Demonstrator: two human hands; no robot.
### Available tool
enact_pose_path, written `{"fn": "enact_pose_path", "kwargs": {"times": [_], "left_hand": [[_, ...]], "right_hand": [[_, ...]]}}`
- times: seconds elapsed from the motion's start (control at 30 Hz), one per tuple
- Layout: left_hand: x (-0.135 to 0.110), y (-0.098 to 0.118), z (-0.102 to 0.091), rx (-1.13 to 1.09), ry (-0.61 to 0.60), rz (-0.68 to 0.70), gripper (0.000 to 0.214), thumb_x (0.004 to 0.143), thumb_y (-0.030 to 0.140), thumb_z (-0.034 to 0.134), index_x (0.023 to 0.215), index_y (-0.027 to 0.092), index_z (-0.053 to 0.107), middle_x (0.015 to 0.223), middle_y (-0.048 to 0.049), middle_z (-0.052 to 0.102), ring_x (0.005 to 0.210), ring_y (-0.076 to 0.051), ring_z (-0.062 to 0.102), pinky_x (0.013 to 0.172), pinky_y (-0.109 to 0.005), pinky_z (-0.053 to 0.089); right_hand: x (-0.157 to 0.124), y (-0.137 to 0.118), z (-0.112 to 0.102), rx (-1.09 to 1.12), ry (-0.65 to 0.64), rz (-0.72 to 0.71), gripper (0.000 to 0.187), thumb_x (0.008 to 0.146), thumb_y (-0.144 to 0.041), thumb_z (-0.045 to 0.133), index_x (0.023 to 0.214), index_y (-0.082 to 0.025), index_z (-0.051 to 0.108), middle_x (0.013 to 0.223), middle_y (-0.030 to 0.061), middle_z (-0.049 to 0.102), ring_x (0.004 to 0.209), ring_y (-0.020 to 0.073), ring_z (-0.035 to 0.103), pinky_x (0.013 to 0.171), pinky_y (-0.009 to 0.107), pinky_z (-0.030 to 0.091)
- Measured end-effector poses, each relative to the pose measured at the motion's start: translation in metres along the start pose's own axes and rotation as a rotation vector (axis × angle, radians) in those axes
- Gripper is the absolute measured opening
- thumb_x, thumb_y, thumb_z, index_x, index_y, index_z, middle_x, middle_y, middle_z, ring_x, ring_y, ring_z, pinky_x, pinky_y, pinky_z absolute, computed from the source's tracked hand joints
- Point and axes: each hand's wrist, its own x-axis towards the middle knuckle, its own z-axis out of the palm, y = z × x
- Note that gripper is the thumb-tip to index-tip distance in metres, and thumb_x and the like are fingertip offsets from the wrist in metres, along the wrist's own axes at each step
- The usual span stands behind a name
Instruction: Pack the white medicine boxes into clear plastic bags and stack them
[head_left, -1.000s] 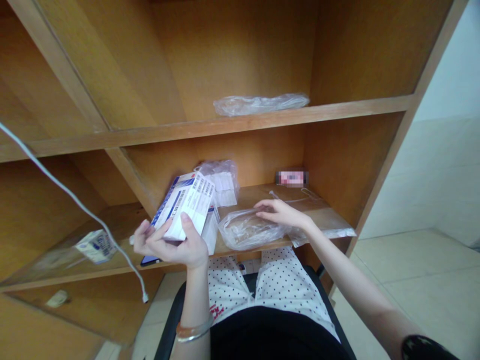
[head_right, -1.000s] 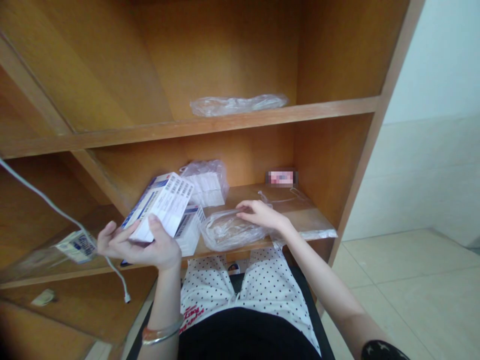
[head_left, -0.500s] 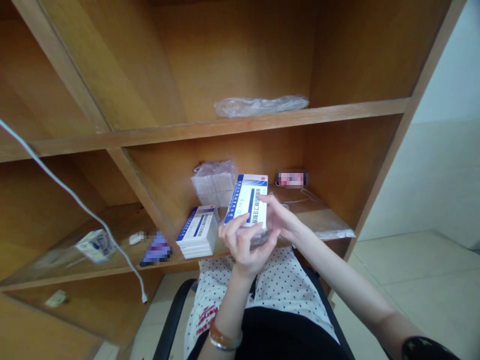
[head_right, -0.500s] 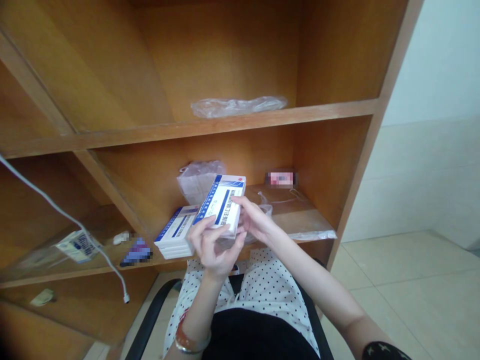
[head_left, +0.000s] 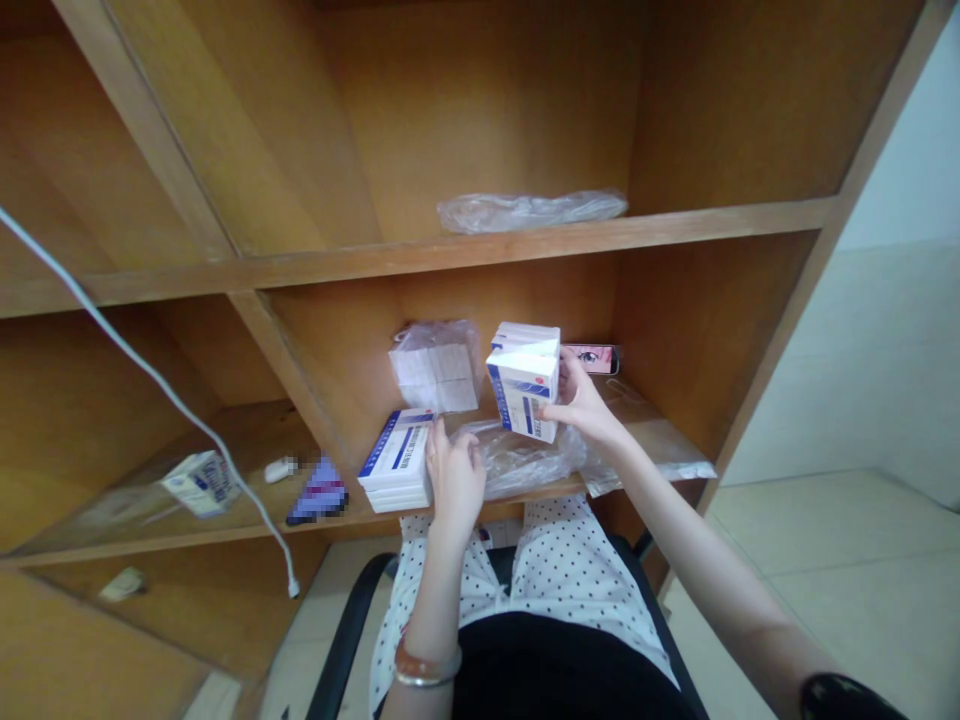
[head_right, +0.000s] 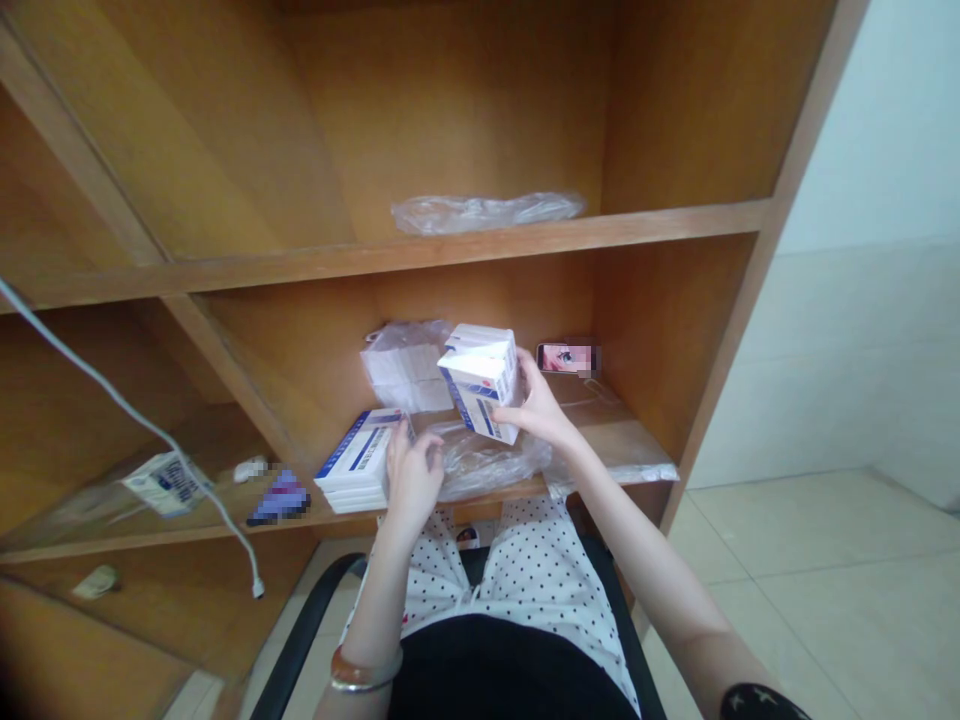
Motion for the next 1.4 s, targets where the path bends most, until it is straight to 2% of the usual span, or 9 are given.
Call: {"fn": "enact_pose_path", "kwargs": {"times": [0.1, 0.17, 0.33, 0.57, 0.7, 0.9, 1.07, 1.23, 1.4], "left_hand": [[-0.003, -0.002, 0.006, 0.049, -0.189, -0.053, 0.025, 0.080, 0.013, 0.051, 0.101, 0.011, 0.064, 0.137, -0.0218, 0.041, 0.133, -0.038, 0.034, 0.106, -0.051, 0.033], [-0.004, -0.003, 0.006, 0.043, -0.239, -0.073, 0.035, 0.081, 0.014, 0.049, 0.114, 0.010, 0.059, 0.128, -0.0223, 0.049, 0.125, -0.036, 0.045, 0.101, -0.049, 0.039], [-0.003, -0.008, 0.005, -0.095, -0.155, -0.098, 0.047, 0.081, 0.015, 0.048, 0.128, 0.014, 0.049, 0.119, -0.0194, 0.055, 0.112, -0.031, 0.055, 0.095, -0.044, 0.045], [0.005, -0.017, 0.006, -0.222, -0.009, -0.086, 0.058, 0.068, 0.007, 0.056, 0.125, 0.011, 0.046, 0.126, -0.0185, 0.050, 0.123, -0.030, 0.049, 0.105, -0.044, 0.038], [0.006, -0.019, 0.001, -0.175, -0.004, -0.066, 0.063, 0.064, 0.004, 0.058, 0.126, 0.008, 0.045, 0.128, -0.0202, 0.050, 0.125, -0.031, 0.046, 0.110, -0.045, 0.034], [0.002, -0.024, -0.003, -0.201, -0.027, -0.026, 0.072, 0.060, 0.002, 0.056, 0.130, 0.011, 0.043, 0.133, -0.0177, 0.048, 0.128, -0.031, 0.044, 0.110, -0.045, 0.034], [0.004, -0.021, -0.002, -0.295, -0.064, -0.101, 0.069, 0.059, 0.001, 0.053, 0.128, 0.011, 0.049, 0.130, -0.0175, 0.054, 0.125, -0.033, 0.048, 0.108, -0.048, 0.035], [0.008, -0.008, 0.001, -0.670, -0.073, -0.216, 0.052, 0.071, 0.011, 0.046, 0.122, 0.015, 0.058, 0.127, -0.0093, 0.060, 0.123, -0.026, 0.051, 0.109, -0.042, 0.036], [0.008, 0.009, 0.014, -1.144, -0.024, -0.423, 0.047, 0.086, 0.029, 0.036, 0.125, 0.013, 0.055, 0.128, -0.0076, 0.060, 0.119, -0.023, 0.055, 0.100, -0.037, 0.045]], "right_hand": [[-0.003, -0.004, -0.002, -0.081, -0.221, 0.011, 0.085, 0.059, -0.043, 0.078, 0.132, -0.022, 0.040, 0.137, 0.0111, 0.046, 0.127, 0.0292, 0.044, 0.107, 0.042, 0.032], [-0.003, -0.005, -0.001, -0.125, -0.345, 0.025, 0.082, 0.059, -0.039, 0.077, 0.132, -0.021, 0.043, 0.136, 0.0108, 0.048, 0.124, 0.0291, 0.046, 0.106, 0.043, 0.033], [0.004, -0.005, 0.004, -0.235, -0.493, 0.038, 0.076, 0.056, -0.023, 0.073, 0.129, -0.020, 0.049, 0.132, 0.0088, 0.053, 0.118, 0.0271, 0.051, 0.104, 0.043, 0.036], [0.022, -0.017, 0.006, -0.519, -0.658, 0.118, 0.070, 0.055, -0.023, 0.072, 0.124, -0.021, 0.057, 0.124, 0.0058, 0.061, 0.105, 0.0270, 0.059, 0.092, 0.038, 0.045], [0.022, -0.012, 0.013, -0.682, -0.679, 0.161, 0.072, 0.053, -0.025, 0.074, 0.124, -0.023, 0.059, 0.118, 0.0055, 0.065, 0.100, 0.0282, 0.062, 0.086, 0.037, 0.047], [0.023, 0.005, 0.019, -0.694, -0.644, 0.162, 0.074, 0.055, -0.029, 0.074, 0.126, -0.020, 0.057, 0.122, 0.0079, 0.063, 0.104, 0.0285, 0.061, 0.090, 0.037, 0.046], [0.024, 0.010, 0.020, -0.642, -0.668, 0.161, 0.078, 0.055, -0.028, 0.075, 0.130, -0.023, 0.053, 0.124, 0.0068, 0.062, 0.105, 0.0277, 0.060, 0.090, 0.037, 0.047], [0.021, 0.016, 0.014, -0.566, -0.715, 0.140, 0.082, 0.062, -0.035, 0.074, 0.137, -0.022, 0.045, 0.133, 0.0078, 0.055, 0.114, 0.0257, 0.056, 0.097, 0.036, 0.043], [0.013, 0.019, 0.012, -0.646, -0.632, 0.171, 0.076, 0.067, -0.053, 0.073, 0.134, -0.024, 0.050, 0.131, 0.0072, 0.058, 0.119, 0.0279, 0.053, 0.102, 0.041, 0.039]]}}
